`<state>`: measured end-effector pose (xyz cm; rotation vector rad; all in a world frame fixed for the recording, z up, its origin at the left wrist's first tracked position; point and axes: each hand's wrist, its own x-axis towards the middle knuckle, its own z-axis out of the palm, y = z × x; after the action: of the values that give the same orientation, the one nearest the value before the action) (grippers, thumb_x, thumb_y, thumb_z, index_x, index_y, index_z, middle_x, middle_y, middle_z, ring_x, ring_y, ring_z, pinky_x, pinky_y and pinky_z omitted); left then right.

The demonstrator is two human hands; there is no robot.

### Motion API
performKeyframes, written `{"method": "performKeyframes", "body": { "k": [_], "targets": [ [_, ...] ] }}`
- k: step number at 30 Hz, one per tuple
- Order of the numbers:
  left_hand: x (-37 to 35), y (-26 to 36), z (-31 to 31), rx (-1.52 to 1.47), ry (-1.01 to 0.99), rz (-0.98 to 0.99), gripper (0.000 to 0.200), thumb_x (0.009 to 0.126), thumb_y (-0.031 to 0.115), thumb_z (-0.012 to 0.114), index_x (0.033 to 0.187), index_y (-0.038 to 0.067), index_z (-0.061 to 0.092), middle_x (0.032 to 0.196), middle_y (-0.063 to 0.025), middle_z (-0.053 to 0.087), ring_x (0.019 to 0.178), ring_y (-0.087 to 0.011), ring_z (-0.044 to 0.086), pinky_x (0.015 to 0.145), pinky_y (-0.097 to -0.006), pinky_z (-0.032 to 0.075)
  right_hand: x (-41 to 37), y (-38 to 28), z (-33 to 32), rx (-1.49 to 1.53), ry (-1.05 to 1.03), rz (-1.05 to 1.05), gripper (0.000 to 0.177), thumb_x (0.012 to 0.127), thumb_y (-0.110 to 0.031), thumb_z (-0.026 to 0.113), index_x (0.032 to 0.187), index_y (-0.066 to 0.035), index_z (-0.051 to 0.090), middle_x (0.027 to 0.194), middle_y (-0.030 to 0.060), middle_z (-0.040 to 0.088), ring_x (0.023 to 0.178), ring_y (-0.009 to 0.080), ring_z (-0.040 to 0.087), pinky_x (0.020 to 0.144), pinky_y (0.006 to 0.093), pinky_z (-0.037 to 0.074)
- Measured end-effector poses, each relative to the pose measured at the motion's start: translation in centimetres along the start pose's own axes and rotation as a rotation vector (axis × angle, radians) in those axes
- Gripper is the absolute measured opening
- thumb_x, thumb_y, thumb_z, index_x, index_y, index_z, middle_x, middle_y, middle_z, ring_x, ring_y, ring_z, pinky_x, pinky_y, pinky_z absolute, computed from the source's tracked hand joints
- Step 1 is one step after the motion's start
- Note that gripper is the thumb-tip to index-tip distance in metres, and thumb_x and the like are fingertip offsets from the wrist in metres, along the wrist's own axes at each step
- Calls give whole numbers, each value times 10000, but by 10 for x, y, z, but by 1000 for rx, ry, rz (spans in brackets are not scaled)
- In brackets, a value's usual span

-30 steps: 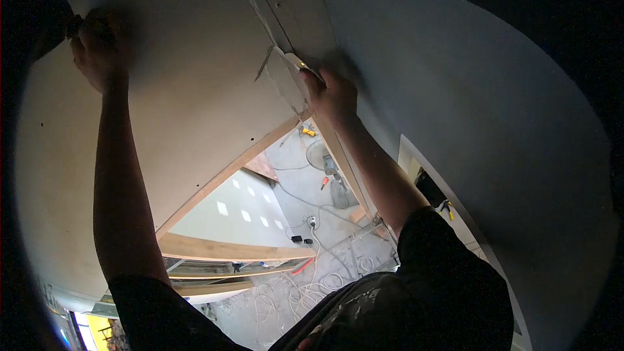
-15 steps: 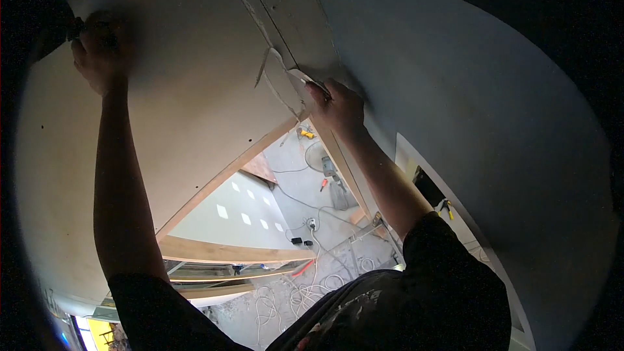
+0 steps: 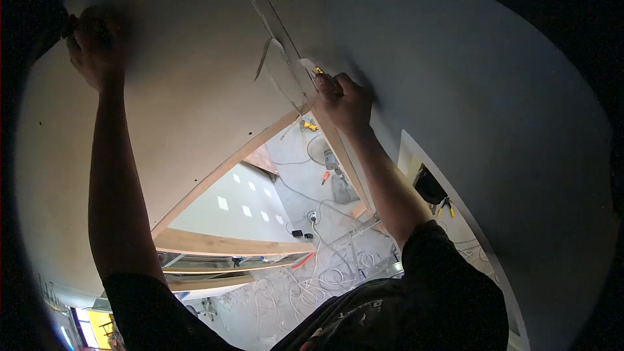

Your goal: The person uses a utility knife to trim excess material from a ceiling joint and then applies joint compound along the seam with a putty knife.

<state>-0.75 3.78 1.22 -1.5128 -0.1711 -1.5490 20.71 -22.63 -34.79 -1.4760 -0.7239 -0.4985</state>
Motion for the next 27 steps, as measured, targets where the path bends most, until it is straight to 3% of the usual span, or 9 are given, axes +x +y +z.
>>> {"method": "performKeyframes", "body": {
  "k": [3,5,9,11,13,14,17,20,27],
  "targets": [
    [-1,6,-1,-64,20,-73,415,895,440,687,1230,201,633,1321,-165,632,1116,-396,625,922,-546,534,-5,3,2,6,-31,44,380,973,-385,692,810,-58,585,628,110,608,532,235,590,529,367,458],
    [-1,-6,9,-52,84,11,418,893,449,690,1223,198,637,1300,-162,645,1078,-393,639,889,-543,547,-6,6,5,39,-37,20,350,992,-376,666,872,-57,586,648,120,613,546,240,593,546,364,465],
    [0,1,4,-146,148,-48,437,896,462,686,1218,170,637,1205,-147,660,1059,-376,636,880,-544,542,-25,14,-7,188,-170,49,264,1037,-311,601,1043,-53,549,678,88,610,571,184,606,577,354,481],
    [-3,-4,6,-71,23,-93,463,893,478,689,1222,159,623,1145,-140,657,1059,-369,628,880,-540,537,-43,14,-22,243,-263,74,246,1046,-288,585,1090,-51,538,682,69,604,571,156,602,579,348,485],
    [-5,-12,10,-14,-20,-105,463,895,479,687,1229,164,618,1118,-134,654,1072,-364,620,886,-534,532,-52,3,-39,351,-423,296,220,1058,-258,563,1120,-47,553,662,34,571,557,103,557,557,322,473],
    [-6,-16,13,2,-20,-103,459,897,477,685,1231,169,618,1115,-132,653,1078,-363,618,889,-532,530,-54,12,-37,352,-425,293,220,1058,-258,563,1120,-47,553,662,34,571,557,103,557,557,322,473],
    [-8,-25,23,59,18,-12,418,904,465,680,1214,188,637,1101,-131,654,1065,-366,621,872,-527,536,-52,35,-20,332,-349,143,244,1054,-255,575,1183,-48,559,636,27,553,539,89,525,540,286,447],
    [-2,-8,7,-31,29,-11,397,909,452,672,1202,186,657,1098,-136,660,1044,-376,627,855,-523,545,-13,5,-20,278,-184,32,294,1031,-231,624,1272,-76,561,625,9,557,551,70,526,535,267,428],
    [-2,-17,11,54,33,55,394,903,420,670,1227,197,667,1196,-143,677,1072,-388,634,876,-527,555,30,15,8,398,-238,-156,344,1045,-192,607,1374,-93,587,727,-15,593,638,37,526,584,236,441]
  ]
}}
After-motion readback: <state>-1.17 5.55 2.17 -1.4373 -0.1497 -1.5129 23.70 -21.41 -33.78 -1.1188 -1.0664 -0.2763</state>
